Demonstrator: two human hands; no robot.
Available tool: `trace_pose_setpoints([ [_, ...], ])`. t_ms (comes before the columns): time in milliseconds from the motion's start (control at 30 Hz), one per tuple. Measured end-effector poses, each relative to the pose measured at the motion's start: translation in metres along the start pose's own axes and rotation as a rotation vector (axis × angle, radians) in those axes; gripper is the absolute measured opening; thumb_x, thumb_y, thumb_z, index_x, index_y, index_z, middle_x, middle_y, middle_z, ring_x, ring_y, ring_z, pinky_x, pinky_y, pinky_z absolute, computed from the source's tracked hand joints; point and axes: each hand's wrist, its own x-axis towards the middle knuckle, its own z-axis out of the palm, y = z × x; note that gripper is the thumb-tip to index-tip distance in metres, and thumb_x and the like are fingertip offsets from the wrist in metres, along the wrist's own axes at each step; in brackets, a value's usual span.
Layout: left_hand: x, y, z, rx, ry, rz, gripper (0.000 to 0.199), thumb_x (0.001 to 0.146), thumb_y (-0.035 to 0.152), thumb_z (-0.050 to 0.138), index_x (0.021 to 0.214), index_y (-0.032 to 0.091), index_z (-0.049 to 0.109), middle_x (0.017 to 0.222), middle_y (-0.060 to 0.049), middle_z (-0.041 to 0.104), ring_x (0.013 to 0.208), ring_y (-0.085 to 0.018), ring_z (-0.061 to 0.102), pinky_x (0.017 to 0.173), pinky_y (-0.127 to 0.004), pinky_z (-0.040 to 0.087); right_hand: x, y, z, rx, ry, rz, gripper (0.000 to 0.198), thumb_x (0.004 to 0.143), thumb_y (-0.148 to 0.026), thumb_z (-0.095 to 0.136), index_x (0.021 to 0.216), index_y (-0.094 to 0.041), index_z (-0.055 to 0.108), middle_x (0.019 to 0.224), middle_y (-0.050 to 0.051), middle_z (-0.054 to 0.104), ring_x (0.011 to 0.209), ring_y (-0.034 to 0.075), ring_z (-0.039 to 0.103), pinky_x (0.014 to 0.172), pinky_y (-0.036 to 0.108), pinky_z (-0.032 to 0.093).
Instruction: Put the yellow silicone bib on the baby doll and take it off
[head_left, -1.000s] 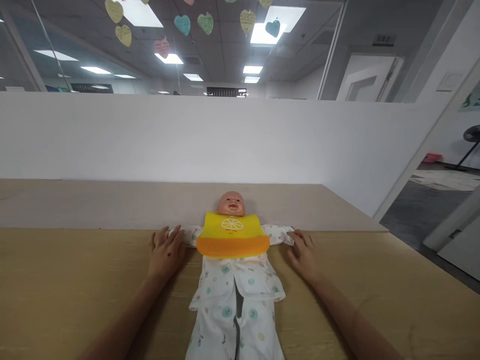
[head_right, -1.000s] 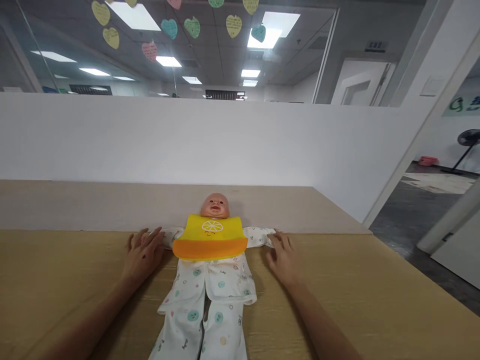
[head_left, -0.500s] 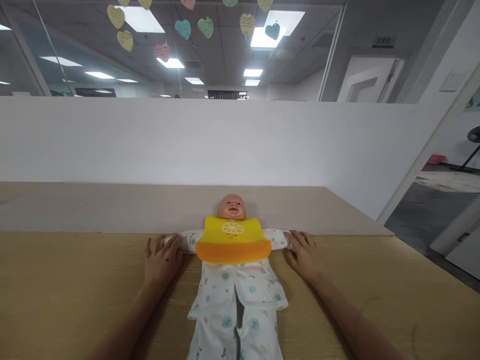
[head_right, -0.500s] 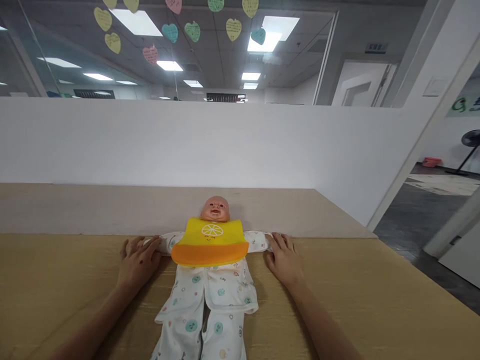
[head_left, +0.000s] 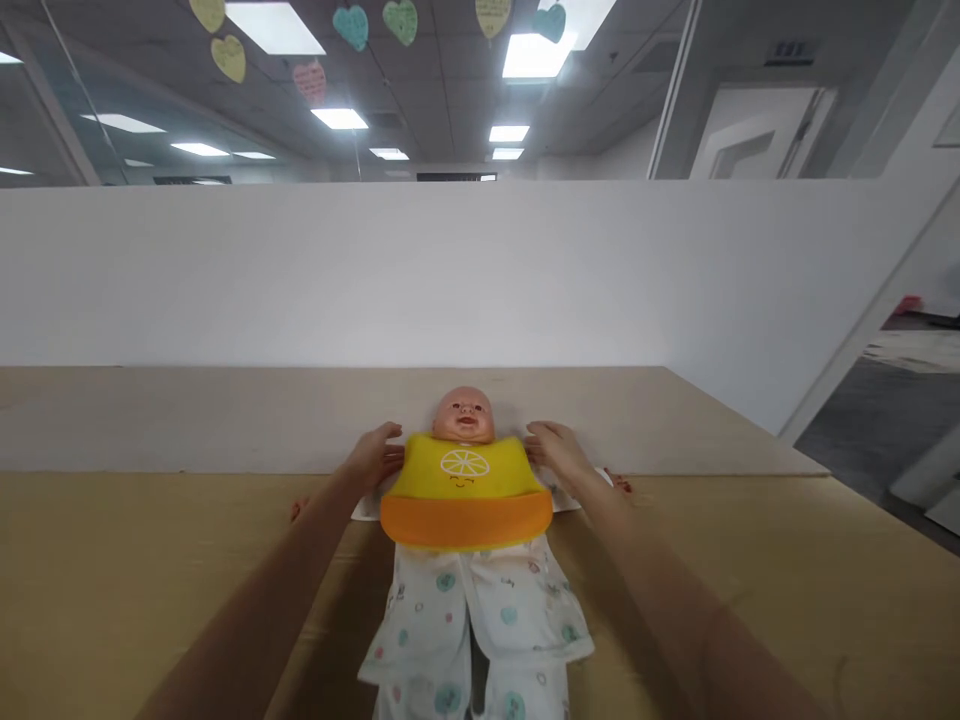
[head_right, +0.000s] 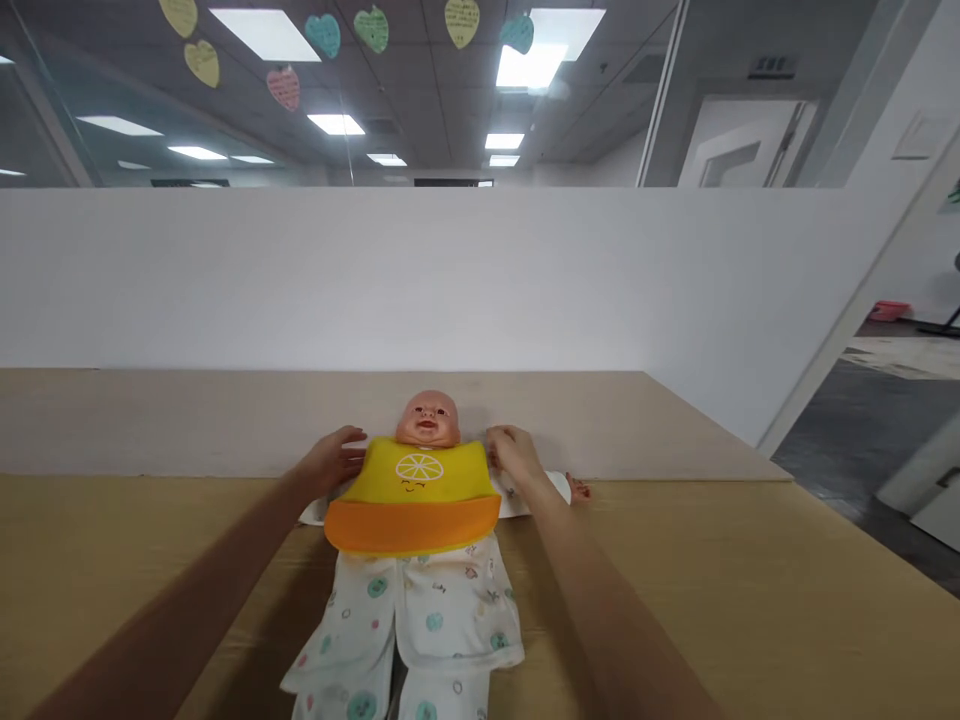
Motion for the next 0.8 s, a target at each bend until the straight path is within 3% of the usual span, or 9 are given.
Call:
trace_pose_setpoints([
  [100, 0.012, -0.005, 0.019, -0.054, -0.131, -0.099, 0.024, 0.081, 0.033, 0.051, 0.094, 0.015, 0.058, 0.061, -0.004, 0.060, 0.055, -0.020, 0.061, 0.056, -0.031, 0.050, 0.025, 0.004, 0.030, 0.160, -0.096, 0.242, 0.032, 0.082, -0.037, 0.055, 0.101, -0.012, 0.059, 0.064, 0.003, 0.060, 0.054, 0.017, 0.058, 0.053, 0.027, 0.047],
  [233, 0.023, -0.016, 0.028, -0.243, -0.301, -0.159, 0.035, 0.081, 0.034, 0.052, 0.109, 0.016, 0.059, 0.065, -0.002, 0.065, 0.052, -0.020, 0.063, 0.054, -0.031, 0.051, 0.044, 0.022, 0.048, 0.247, -0.193, 0.279, 0.040, 0.081, -0.043, 0.054, 0.102, -0.010, 0.063, 0.062, 0.003, 0.063, 0.055, 0.018, 0.061, 0.056, 0.028, 0.049],
  [367, 0.024, -0.018, 0.029, -0.341, -0.397, -0.187, 0.043, 0.080, 0.034, 0.053, 0.117, 0.013, 0.059, 0.072, -0.005, 0.070, 0.060, -0.023, 0.067, 0.059, -0.033, 0.053, 0.040, 0.030, 0.046, 0.316, -0.211, 0.176, 0.038, 0.076, -0.042, 0.058, 0.100, -0.014, 0.067, 0.072, 0.004, 0.070, 0.071, 0.020, 0.067, 0.066, 0.028, 0.051],
  [567, 0.005, -0.022, 0.022, -0.298, -0.386, -0.085, 0.056, 0.076, 0.039, 0.055, 0.127, 0.018, 0.059, 0.094, -0.004, 0.075, 0.083, -0.025, 0.071, 0.071, -0.033, 0.054, 0.011, 0.029, 0.037, 0.250, -0.178, -0.109, 0.037, 0.073, -0.042, 0.057, 0.100, -0.019, 0.070, 0.114, 0.003, 0.070, 0.113, 0.021, 0.060, 0.100, 0.033, 0.042],
  [800, -0.034, -0.047, 0.013, -0.245, -0.368, 0.097, 0.051, 0.068, 0.042, 0.060, 0.112, 0.016, 0.069, 0.118, -0.006, 0.070, 0.119, -0.030, 0.058, 0.097, -0.038, 0.047, -0.039, 0.043, 0.026, 0.234, -0.120, -0.204, 0.040, 0.071, -0.046, 0.061, 0.098, -0.019, 0.072, 0.117, 0.007, 0.068, 0.118, 0.024, 0.056, 0.105, 0.038, 0.039],
])
